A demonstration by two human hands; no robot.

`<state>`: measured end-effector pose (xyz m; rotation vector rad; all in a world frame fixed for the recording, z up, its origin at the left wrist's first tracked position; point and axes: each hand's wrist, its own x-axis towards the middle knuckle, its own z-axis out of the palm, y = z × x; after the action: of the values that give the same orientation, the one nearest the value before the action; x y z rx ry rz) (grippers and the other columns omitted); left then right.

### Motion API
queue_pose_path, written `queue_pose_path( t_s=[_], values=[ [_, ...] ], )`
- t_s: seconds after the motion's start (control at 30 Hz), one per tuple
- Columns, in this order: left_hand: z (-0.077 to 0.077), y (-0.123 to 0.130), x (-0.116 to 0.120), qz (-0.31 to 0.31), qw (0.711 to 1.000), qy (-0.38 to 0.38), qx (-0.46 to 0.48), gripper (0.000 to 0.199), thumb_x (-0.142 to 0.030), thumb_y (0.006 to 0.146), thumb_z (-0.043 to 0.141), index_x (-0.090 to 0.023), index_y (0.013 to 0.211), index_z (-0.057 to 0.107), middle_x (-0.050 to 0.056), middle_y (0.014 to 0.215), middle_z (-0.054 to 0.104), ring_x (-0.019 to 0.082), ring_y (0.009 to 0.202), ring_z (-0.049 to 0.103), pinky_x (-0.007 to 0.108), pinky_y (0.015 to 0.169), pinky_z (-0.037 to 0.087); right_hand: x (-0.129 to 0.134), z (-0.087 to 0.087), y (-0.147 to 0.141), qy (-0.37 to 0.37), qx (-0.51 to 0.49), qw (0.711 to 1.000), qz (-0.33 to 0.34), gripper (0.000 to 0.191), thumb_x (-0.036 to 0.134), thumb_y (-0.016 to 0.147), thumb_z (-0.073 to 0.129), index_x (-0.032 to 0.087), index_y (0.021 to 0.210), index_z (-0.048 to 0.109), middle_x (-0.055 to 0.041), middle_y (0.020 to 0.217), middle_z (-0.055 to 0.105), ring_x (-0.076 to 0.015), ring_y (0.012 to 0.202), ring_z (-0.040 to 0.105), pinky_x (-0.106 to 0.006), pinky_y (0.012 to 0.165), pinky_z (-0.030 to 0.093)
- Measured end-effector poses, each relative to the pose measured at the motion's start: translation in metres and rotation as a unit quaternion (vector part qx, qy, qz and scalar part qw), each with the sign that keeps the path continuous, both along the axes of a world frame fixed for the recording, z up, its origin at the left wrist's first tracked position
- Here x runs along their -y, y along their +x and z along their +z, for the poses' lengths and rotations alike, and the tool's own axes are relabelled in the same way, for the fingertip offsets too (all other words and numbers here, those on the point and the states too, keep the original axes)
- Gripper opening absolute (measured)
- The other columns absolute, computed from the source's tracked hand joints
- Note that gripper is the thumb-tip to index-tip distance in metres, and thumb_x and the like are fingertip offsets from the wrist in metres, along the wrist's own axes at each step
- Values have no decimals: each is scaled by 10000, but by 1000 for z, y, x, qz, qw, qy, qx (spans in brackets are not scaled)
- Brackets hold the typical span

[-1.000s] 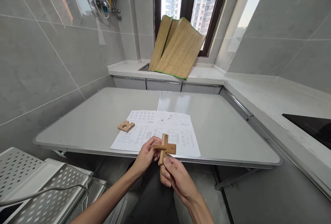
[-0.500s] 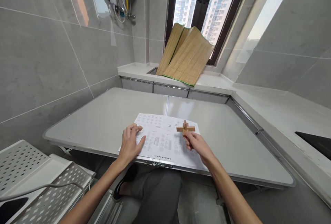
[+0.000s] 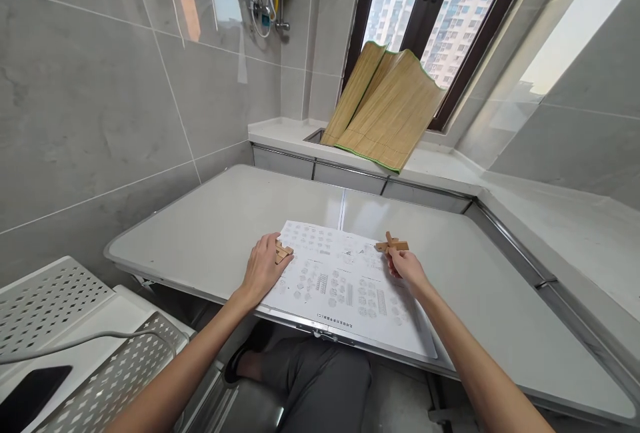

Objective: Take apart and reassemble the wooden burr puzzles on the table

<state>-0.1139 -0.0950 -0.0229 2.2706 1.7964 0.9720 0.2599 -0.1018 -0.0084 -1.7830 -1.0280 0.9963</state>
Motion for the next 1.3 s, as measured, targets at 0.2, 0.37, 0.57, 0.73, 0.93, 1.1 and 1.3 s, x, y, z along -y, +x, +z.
queue_pose_path(
  t_s=[0.2,0.37,0.57,0.73,0.93,1.1,1.3],
  values=[
    [4,-14,0,-39,998,2,58,480,-309,920,666,-202,1364,518,132,1279,626,315,1129,641,462,971,534,11,-9,-3,32,-15,999,5,474,662,884,606,189,854,612,-14,647,580,-138,509,492,-305,515,435],
    [16,-20,-4,-30,994,20,99,417,-336,941,650,-216,1328,551,114,1322,608,294,1164,636,426,988,526,27,-24,-18,68,12,997,42,526,734,819,692,217,882,619,8,606,590,-137,502,474,-287,505,384],
    [24,32,-17,-204,974,-10,96,398,-297,936,671,-245,1316,565,109,1419,570,302,1283,584,443,1074,486,17,-8,-59,113,75,970,202,518,736,936,543,225,900,616,31,585,565,-147,526,481,-293,573,390],
    [23,85,-39,-389,908,-98,117,436,-283,893,723,-279,1310,596,87,1303,636,278,1145,653,395,927,534,-17,-5,-79,131,19,967,215,550,775,897,562,227,904,602,42,606,557,-143,516,489,-287,572,413],
    [15,96,-68,-408,890,-140,146,580,-328,825,796,-281,1361,578,104,1332,619,303,1174,629,414,968,506,-33,-18,-71,139,-55,972,184,514,739,895,611,226,914,606,44,608,544,-130,497,477,-264,498,365],
    [14,79,-85,-372,910,-158,94,785,-491,709,887,-254,1381,557,138,1419,552,359,1302,541,489,1066,458,-28,-14,-72,151,-6,972,180,453,672,939,598,222,890,626,41,588,527,-137,528,456,-283,557,373],
    [19,64,-96,-368,919,-129,57,583,-531,663,903,-246,1126,690,119,1259,620,349,1253,526,490,1064,444,-24,-8,-73,192,114,954,200,310,530,902,703,241,890,591,49,622,501,-149,580,450,-287,598,362]
  ],
)
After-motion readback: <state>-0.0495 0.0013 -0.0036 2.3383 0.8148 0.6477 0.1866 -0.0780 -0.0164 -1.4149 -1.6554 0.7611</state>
